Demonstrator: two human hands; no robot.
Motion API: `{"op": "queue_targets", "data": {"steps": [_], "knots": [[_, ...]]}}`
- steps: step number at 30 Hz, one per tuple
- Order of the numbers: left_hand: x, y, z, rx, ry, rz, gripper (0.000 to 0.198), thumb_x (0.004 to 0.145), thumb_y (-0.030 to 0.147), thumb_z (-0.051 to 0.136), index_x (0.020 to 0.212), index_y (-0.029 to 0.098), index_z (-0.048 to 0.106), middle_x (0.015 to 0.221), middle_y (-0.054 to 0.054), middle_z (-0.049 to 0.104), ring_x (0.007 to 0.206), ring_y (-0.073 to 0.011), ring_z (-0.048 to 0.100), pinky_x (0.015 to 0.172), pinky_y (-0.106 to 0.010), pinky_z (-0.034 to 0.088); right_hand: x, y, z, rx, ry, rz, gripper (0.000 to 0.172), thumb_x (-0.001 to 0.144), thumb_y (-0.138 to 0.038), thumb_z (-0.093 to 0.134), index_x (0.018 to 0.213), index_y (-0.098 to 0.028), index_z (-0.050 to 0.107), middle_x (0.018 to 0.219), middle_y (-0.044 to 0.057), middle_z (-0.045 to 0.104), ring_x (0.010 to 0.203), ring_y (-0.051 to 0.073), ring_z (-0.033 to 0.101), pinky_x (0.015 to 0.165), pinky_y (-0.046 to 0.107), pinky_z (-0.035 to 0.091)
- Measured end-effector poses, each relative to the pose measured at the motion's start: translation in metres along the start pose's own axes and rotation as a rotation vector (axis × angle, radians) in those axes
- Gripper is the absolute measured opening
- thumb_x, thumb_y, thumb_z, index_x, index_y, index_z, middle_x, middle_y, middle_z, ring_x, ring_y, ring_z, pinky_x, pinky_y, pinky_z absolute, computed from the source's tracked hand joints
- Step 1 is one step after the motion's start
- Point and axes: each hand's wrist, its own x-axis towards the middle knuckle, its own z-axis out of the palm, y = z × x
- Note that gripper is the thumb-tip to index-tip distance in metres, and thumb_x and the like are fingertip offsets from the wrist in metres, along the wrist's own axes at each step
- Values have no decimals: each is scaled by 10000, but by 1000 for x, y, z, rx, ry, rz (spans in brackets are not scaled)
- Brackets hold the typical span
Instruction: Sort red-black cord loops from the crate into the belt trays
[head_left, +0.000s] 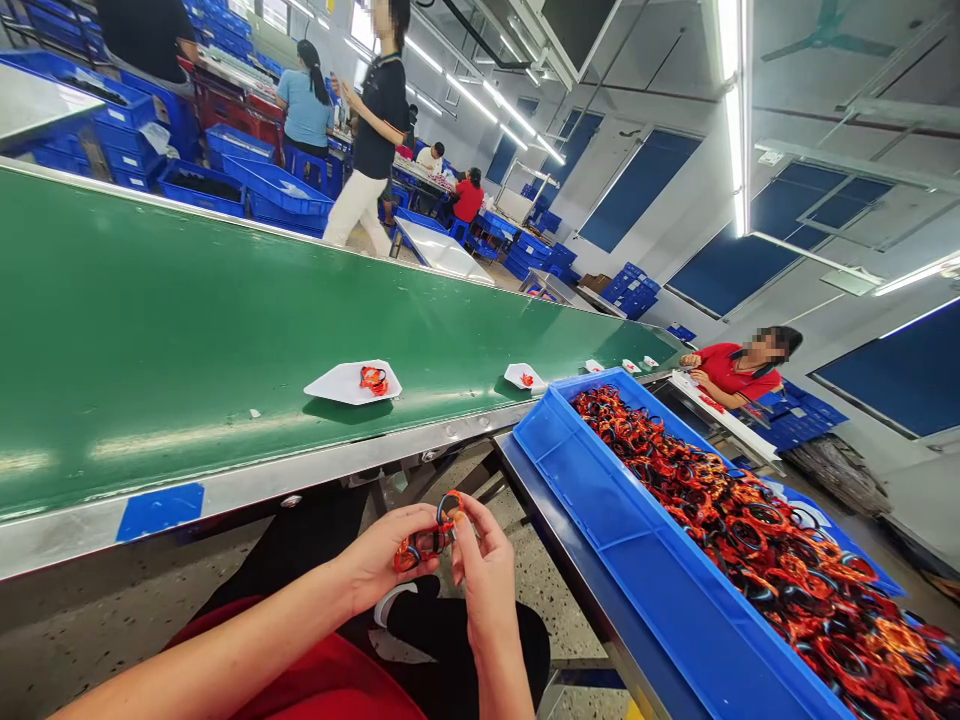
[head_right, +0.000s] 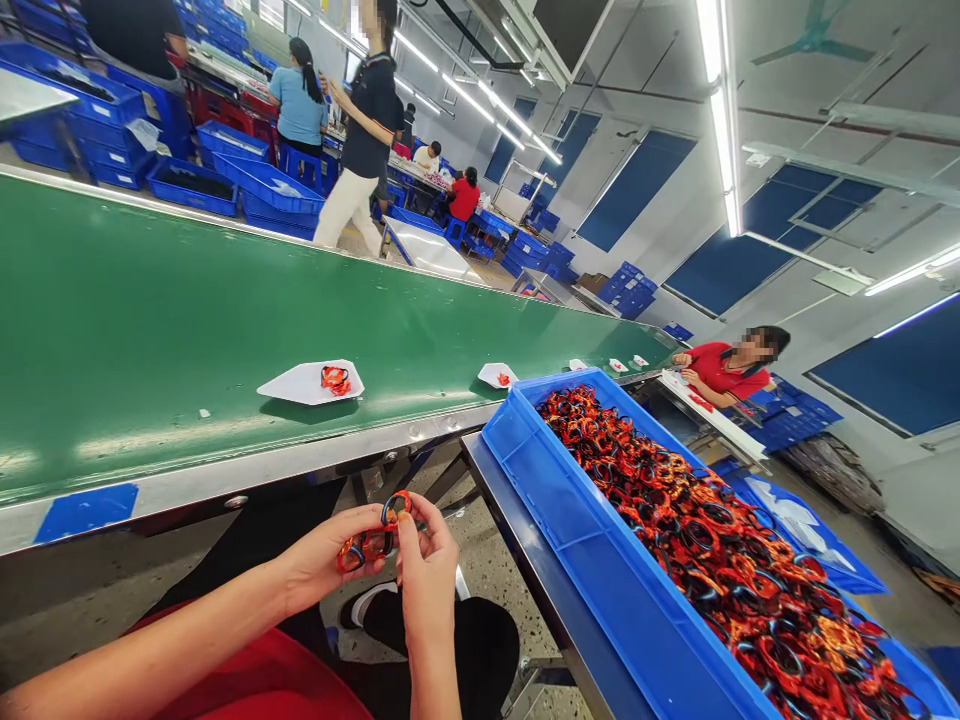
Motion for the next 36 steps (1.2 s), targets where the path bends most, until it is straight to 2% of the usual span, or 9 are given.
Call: {"op": "queue_targets", "data": {"steps": [3, 11, 14, 17, 21, 26, 30, 33, 36], "knots": [[-1, 1, 1, -11, 12, -4, 219, 672, 324, 731, 796, 160, 657, 715, 0, 601, 661, -110, 550, 619, -235, 487, 2, 2, -1, 73, 7, 29, 470, 746, -467, 665, 1097, -156, 623, 513, -55, 452, 413, 59, 294, 377, 184, 243], [-1, 0, 1, -25, -9, 4, 160, 717, 290, 703, 784, 156, 648, 709, -7, 614, 640, -104, 561, 610, -229, 507, 7, 17, -3, 217, 3, 67, 440, 756, -442, 670, 1092, -161, 628, 563, -50, 470, 448, 46, 321, 383, 150, 271], [0, 2, 2, -87, 26, 4, 167, 744, 259, 676, 870, 153, 657, 845, -52, 670, 724, -131, 616, 650, -240, 532, 13, 12, -4, 261, 30, 25, 403, 754, -412, 679, 1071, -166, 637, 707, -3, 573, 532, 60, 444, 414, 143, 348], [0, 5, 2, -210, 92, 11, 211, 770, 199, 625, 965, 121, 645, 952, -116, 682, 889, -194, 646, 778, -303, 548, 29, 2, -6, 301, 82, -32, 386, 745, -391, 686, 1064, -178, 637, 883, 34, 619, 651, 80, 533, 463, 144, 424], [2, 11, 0, -337, 86, 46, 299, 778, 151, 567, 1060, 61, 602, 1018, -182, 668, 1018, -266, 626, 901, -390, 514, 73, -14, -4, 299, 146, -94, 413, 702, -396, 704, 1046, -179, 634, 921, 41, 625, 713, 103, 592, 510, 164, 480], [-1, 22, -2, -388, 49, 84, 413, 782, 157, 549, 1179, 46, 535, 1142, -216, 622, 1112, -298, 576, 951, -411, 487, 157, -45, 4, 251, 238, -151, 457, 685, -367, 682, 1065, -131, 586, 899, 68, 640, 743, 130, 623, 614, 222, 524], [-7, 31, -3, -389, 39, 122, 441, 783, 162, 544, 1208, 48, 521, 1189, -224, 600, 1146, -298, 552, 955, -402, 487, 202, -64, 4, 216, 279, -195, 525, 674, -298, 683, 1154, -148, 532, 1072, 94, 616, 910, 152, 619, 770, 253, 520], [-8, 34, -5, -397, 38, 147, 440, 776, 160, 553, 1201, 45, 529, 1198, -226, 595, 1151, -303, 546, 956, -401, 487, 193, -58, 3, 182, 242, -206, 541, 664, -254, 685, 1173, -167, 525, 1165, 97, 580, 963, 162, 609, 811, 264, 513], [-7, 35, -6, -426, 23, 160, 428, 778, 154, 545, 1190, 36, 536, 1187, -230, 599, 1151, -308, 545, 965, -411, 478, 149, -40, 3, 161, 165, -200, 454, 701, -283, 657, 1129, -171, 556, 1147, 89, 588, 903, 160, 625, 736, 258, 536]]}}
